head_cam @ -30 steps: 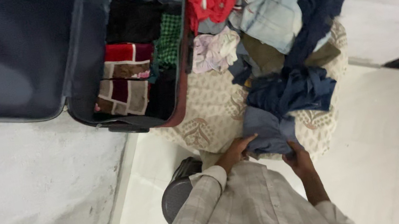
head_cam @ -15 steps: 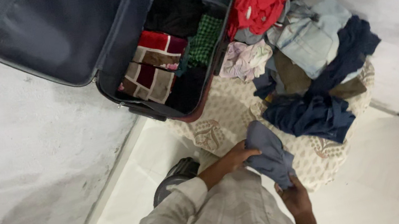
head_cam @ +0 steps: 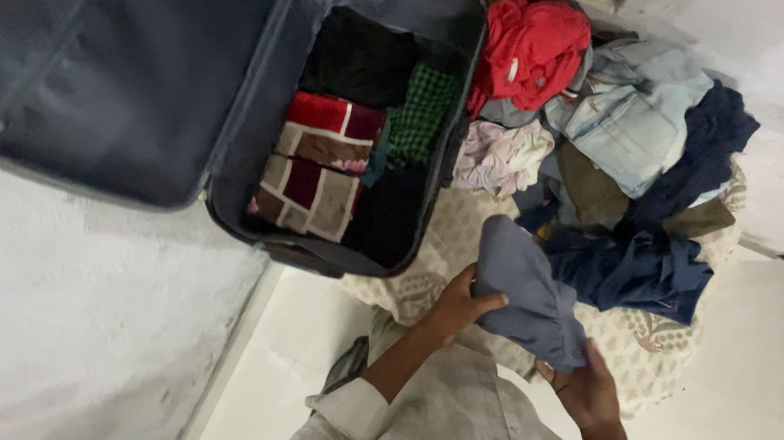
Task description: The person folds various clothes, including shirts and pants, and places them into an open suitcase. The person arranges the folded items neatly inside the suitcase, filling the available space.
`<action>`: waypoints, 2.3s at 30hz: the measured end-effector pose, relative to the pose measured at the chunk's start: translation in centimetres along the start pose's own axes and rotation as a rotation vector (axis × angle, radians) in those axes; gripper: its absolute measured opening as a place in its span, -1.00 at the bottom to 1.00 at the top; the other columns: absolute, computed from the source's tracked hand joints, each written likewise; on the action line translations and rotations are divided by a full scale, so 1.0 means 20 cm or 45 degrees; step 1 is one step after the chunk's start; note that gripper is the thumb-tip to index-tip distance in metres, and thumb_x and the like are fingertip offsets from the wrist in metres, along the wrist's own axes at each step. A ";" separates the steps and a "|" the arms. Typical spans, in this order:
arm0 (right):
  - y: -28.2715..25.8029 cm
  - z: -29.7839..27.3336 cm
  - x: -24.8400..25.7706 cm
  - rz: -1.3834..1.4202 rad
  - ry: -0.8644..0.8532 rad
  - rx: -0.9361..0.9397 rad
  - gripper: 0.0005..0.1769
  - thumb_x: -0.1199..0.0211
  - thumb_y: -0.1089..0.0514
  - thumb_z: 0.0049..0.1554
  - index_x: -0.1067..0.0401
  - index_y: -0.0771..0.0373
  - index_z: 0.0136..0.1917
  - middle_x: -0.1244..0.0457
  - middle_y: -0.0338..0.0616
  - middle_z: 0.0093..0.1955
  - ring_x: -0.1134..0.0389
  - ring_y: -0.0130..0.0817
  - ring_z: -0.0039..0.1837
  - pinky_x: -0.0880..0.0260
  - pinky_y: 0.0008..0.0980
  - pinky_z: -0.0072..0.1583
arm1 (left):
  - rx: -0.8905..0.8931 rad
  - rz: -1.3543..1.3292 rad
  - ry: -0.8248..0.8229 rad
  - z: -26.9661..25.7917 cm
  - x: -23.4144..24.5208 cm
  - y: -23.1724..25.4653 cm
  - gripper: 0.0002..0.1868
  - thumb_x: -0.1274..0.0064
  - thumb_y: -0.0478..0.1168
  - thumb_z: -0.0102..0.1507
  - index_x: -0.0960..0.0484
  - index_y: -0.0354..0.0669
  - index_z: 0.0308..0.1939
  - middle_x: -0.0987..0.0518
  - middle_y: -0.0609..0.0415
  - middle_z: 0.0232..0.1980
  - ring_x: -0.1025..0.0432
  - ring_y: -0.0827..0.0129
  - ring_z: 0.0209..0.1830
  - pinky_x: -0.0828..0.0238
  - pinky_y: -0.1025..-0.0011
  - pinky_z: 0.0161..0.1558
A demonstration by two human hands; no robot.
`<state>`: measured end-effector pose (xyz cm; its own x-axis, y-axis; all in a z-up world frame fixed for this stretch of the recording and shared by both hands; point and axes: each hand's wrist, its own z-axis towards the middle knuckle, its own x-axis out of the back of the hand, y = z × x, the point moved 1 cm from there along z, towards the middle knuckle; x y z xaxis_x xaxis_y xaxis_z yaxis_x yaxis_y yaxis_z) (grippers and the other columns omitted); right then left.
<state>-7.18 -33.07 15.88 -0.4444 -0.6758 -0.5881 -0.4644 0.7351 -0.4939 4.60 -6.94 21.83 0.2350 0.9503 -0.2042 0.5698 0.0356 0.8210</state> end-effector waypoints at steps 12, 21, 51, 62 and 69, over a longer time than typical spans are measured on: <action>0.34 0.41 -0.62 0.002 0.350 -0.141 0.12 0.23 -0.63 0.18 0.01 0.30 0.62 -0.13 0.16 0.53 -0.20 0.02 0.47 -0.19 -0.10 0.44 | 0.057 -0.158 -0.298 0.11 0.58 0.36 -0.12 -0.36 -0.08 0.07 -0.39 -0.27 0.43 -0.56 -0.08 0.25 -0.44 0.21 0.23 -0.37 0.29 0.25; 0.34 0.50 -0.87 -0.059 0.149 0.063 -0.27 -0.32 -0.01 0.11 -0.29 0.37 0.45 -0.30 0.12 0.36 -0.34 0.02 0.32 -0.32 0.00 0.34 | 0.219 -0.007 -0.388 0.20 1.13 0.64 -0.04 -0.36 0.10 0.07 -0.34 -0.21 0.45 -0.55 -0.05 0.27 -0.44 0.28 0.25 -0.36 0.31 0.26; 0.06 0.50 -1.34 -1.927 -0.105 1.084 -0.10 -0.56 0.15 -0.09 -0.21 0.35 0.43 -0.31 0.08 0.29 -0.35 0.00 0.28 -0.37 -0.09 0.29 | -0.535 0.926 -0.100 0.08 1.27 0.37 -0.24 -0.44 -0.17 0.04 -0.48 -0.15 0.29 -0.43 -0.13 0.40 -0.17 -0.02 0.55 0.14 -0.14 0.52; 0.06 0.69 -1.29 -1.716 0.121 0.521 -0.55 -0.40 0.03 0.16 -0.41 0.39 0.17 -0.44 0.03 -0.09 -0.49 -0.36 -0.05 -0.43 -0.39 -0.14 | 0.461 -0.450 0.092 0.19 1.27 -0.15 -0.52 -0.29 -0.09 0.30 -0.65 -0.43 0.12 -0.59 -0.02 -0.01 -0.42 0.28 -0.06 -0.39 0.37 -0.04; 0.24 0.77 -1.05 -1.295 0.100 0.525 -0.47 -0.25 0.00 0.32 -0.28 0.38 0.39 -0.34 0.04 0.18 -0.40 -0.30 0.09 -0.44 -0.40 0.07 | 0.469 -0.675 0.100 0.24 1.19 -0.04 -0.53 -0.24 -0.14 0.19 -0.55 -0.24 0.14 -0.58 0.00 0.11 -0.49 0.21 0.14 -0.61 0.28 0.07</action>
<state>11.75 -14.52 15.91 -0.0533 -0.9667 0.2503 -0.3558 -0.2158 -0.9093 13.48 14.16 13.78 -0.2026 0.8532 -0.4806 0.8287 0.4109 0.3801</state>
